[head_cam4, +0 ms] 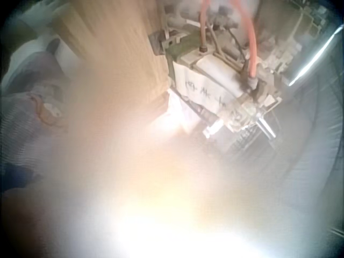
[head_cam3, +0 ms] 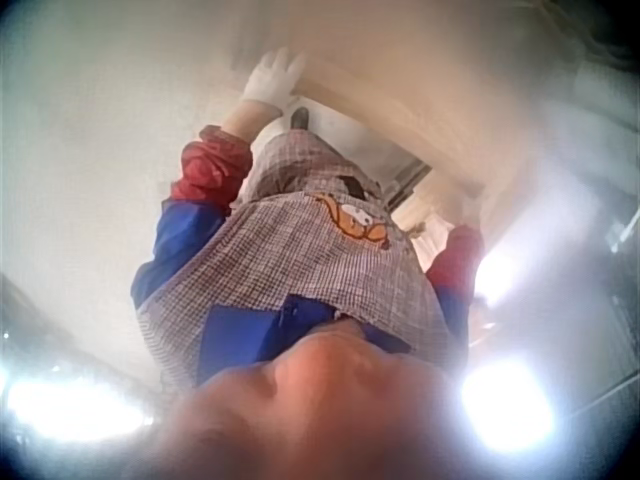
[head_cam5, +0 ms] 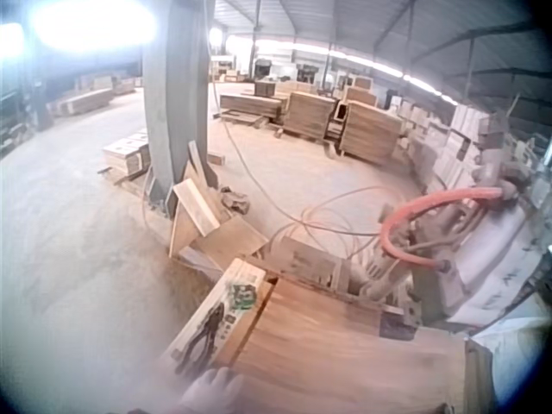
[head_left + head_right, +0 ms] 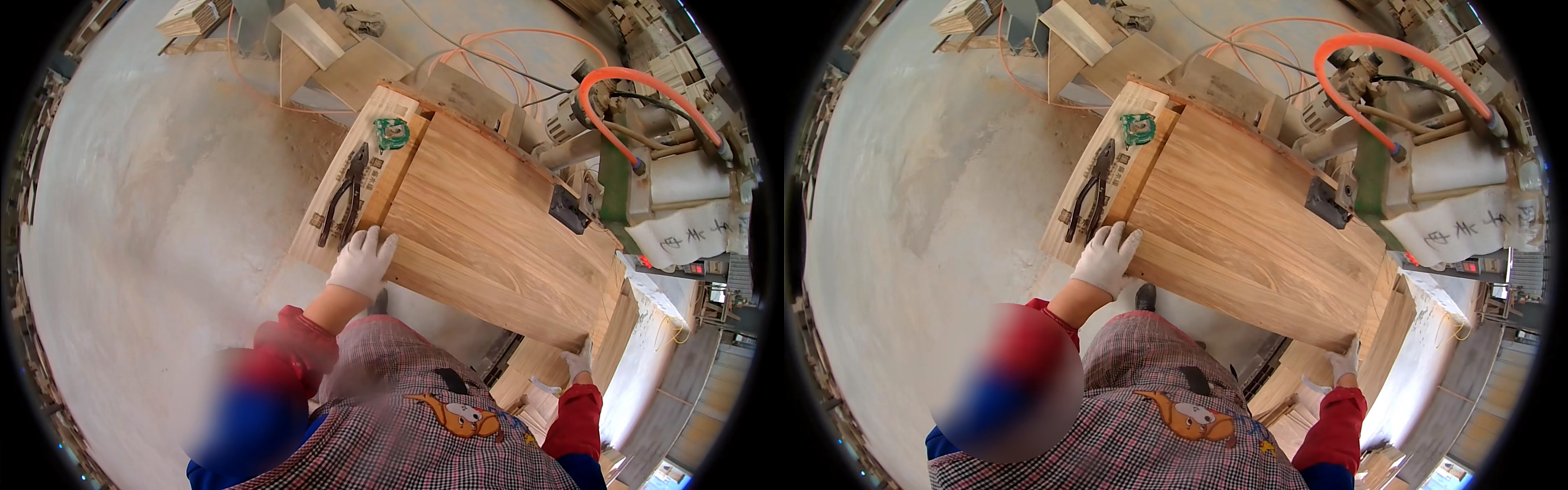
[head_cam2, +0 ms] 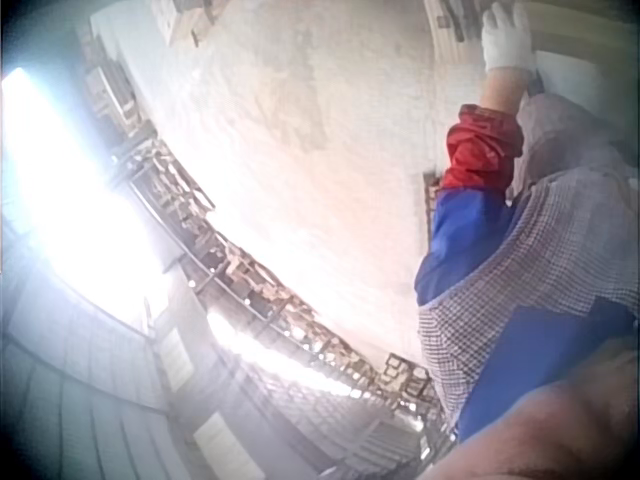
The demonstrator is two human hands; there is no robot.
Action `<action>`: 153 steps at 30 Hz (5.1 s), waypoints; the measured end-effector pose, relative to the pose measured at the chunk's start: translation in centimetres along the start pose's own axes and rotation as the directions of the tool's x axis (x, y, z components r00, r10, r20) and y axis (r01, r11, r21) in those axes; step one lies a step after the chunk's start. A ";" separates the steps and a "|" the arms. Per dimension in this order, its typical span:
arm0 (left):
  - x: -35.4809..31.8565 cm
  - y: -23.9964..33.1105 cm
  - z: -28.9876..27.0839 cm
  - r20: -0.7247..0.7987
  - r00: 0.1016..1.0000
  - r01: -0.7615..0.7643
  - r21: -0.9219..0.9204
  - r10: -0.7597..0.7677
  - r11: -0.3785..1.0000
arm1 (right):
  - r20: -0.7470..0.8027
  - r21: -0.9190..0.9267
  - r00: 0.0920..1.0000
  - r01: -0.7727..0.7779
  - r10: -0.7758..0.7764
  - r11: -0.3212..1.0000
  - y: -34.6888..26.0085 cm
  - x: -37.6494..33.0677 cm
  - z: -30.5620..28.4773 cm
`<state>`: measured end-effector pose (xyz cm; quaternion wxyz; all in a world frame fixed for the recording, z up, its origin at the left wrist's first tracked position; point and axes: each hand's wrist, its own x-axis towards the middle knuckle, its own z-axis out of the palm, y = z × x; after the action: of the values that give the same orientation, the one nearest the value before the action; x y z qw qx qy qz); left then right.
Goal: The person places wooden planks one at a time onto a sanding machine and سپس stacks them on a pallet.
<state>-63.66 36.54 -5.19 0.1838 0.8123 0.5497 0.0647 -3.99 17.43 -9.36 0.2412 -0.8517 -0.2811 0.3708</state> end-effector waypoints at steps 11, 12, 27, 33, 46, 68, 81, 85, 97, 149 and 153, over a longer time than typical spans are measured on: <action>0.2 -0.3 -0.6 0.024 1.000 -0.009 -0.036 0.010 0.999 | 0.012 -0.004 0.999 -0.036 0.036 0.999 0.4 0.2 -0.4; 0.1 -0.4 -0.7 0.029 1.000 -0.004 -0.040 0.005 0.999 | 0.011 0.009 1.000 -0.024 0.024 1.000 0.6 0.3 -0.3; 0.4 0.7 0.6 0.042 0.998 0.030 0.191 -0.039 0.981 | -0.079 -0.698 0.970 0.111 -0.230 0.707 -4.9 -1.6 0.1; 1.9 4.0 -1.0 0.207 0.968 0.038 0.439 -0.142 0.898 | -0.179 -0.735 0.975 -0.043 -0.133 0.677 -4.6 -3.1 0.0; 3.2 4.8 -1.1 0.267 0.916 0.084 0.603 -0.300 0.793 | -0.201 -0.700 0.968 -0.034 -0.151 0.713 -6.0 -4.7 -0.2; 3.4 5.7 -1.9 0.320 0.901 0.047 0.601 -0.294 0.798 | -0.206 -0.692 0.968 -0.038 -0.146 0.721 -5.8 -4.4 -0.3; 3.6 5.5 -1.7 0.331 0.896 0.040 0.606 -0.297 0.794 | -0.197 -0.712 0.973 -0.056 -0.123 0.700 -5.9 -4.2 -0.3; 3.6 5.5 -1.7 0.325 0.897 0.038 0.619 -0.300 0.785 | -0.195 -0.709 0.975 -0.066 -0.106 0.702 -6.0 -4.2 -0.3; 3.3 4.9 -1.4 0.302 0.913 0.036 0.611 -0.275 0.791 | -0.192 -0.714 0.977 -0.071 -0.098 0.696 -6.0 -4.3 -0.2; -2.4 5.2 9.9 0.597 0.800 0.572 -0.791 0.069 0.216 | 0.065 0.990 0.998 -0.062 0.025 -0.124 -1.6 -14.9 18.8; 0.2 8.1 12.3 0.695 0.719 0.654 -0.686 0.021 0.318 | 0.029 0.974 0.988 0.006 0.150 -0.224 1.5 -21.3 15.5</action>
<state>-52.75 31.30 -13.59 0.7642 0.4134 0.4917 0.0573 -27.47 5.50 -9.14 0.8066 -0.3754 0.1765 0.4211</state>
